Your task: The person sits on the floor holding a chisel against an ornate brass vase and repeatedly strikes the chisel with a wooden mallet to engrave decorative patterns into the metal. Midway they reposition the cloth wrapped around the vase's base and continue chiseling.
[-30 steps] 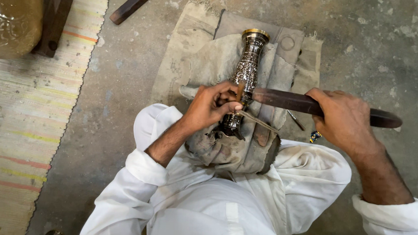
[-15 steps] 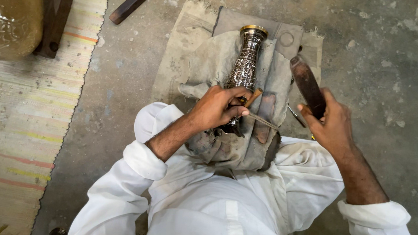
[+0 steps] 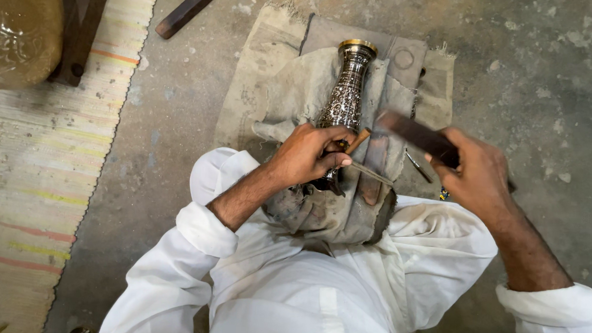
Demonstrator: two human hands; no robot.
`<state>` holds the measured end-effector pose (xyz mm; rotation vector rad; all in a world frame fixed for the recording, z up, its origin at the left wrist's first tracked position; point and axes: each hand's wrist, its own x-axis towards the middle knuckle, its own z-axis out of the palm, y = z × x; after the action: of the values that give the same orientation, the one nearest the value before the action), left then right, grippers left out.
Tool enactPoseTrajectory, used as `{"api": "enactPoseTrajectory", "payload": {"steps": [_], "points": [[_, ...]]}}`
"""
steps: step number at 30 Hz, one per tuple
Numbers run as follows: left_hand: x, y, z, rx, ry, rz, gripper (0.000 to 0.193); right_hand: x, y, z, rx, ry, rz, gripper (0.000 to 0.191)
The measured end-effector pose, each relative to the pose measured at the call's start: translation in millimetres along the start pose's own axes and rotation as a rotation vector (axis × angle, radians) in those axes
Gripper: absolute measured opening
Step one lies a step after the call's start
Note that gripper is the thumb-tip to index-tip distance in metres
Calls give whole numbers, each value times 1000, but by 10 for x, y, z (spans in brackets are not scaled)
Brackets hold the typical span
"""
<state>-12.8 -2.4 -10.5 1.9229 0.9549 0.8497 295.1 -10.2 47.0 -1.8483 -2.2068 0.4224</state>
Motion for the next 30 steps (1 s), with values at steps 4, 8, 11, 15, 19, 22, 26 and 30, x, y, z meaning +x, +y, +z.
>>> {"api": "enactPoseTrajectory", "payload": {"steps": [4, 8, 11, 15, 19, 22, 26, 30], "points": [[-4, 4, -6, 10, -17, -46, 35, -28, 16, 39, -195, 68, -201, 30], [21, 23, -10, 7, -33, -63, 34, -40, 57, 74, 91, 31, 32, 32], [11, 25, -22, 9, -23, -41, 34, -54, 72, 92, 11, 73, -106, 31], [12, 6, -22, 0, -23, -15, 35, -75, 82, 94, 96, 31, 78, 31], [12, -16, -18, -16, -25, 35, 32, -75, 99, 106, -12, 62, -65, 29], [8, -22, -17, -7, -25, 28, 34, -74, 128, 113, 294, 65, 80, 30], [18, -30, -32, 33, -54, 4, 35, -98, 159, 134, 9, 55, -65, 32], [19, -35, -29, -1, -35, 1, 35, -134, 162, 169, -25, 96, -95, 33]]}}
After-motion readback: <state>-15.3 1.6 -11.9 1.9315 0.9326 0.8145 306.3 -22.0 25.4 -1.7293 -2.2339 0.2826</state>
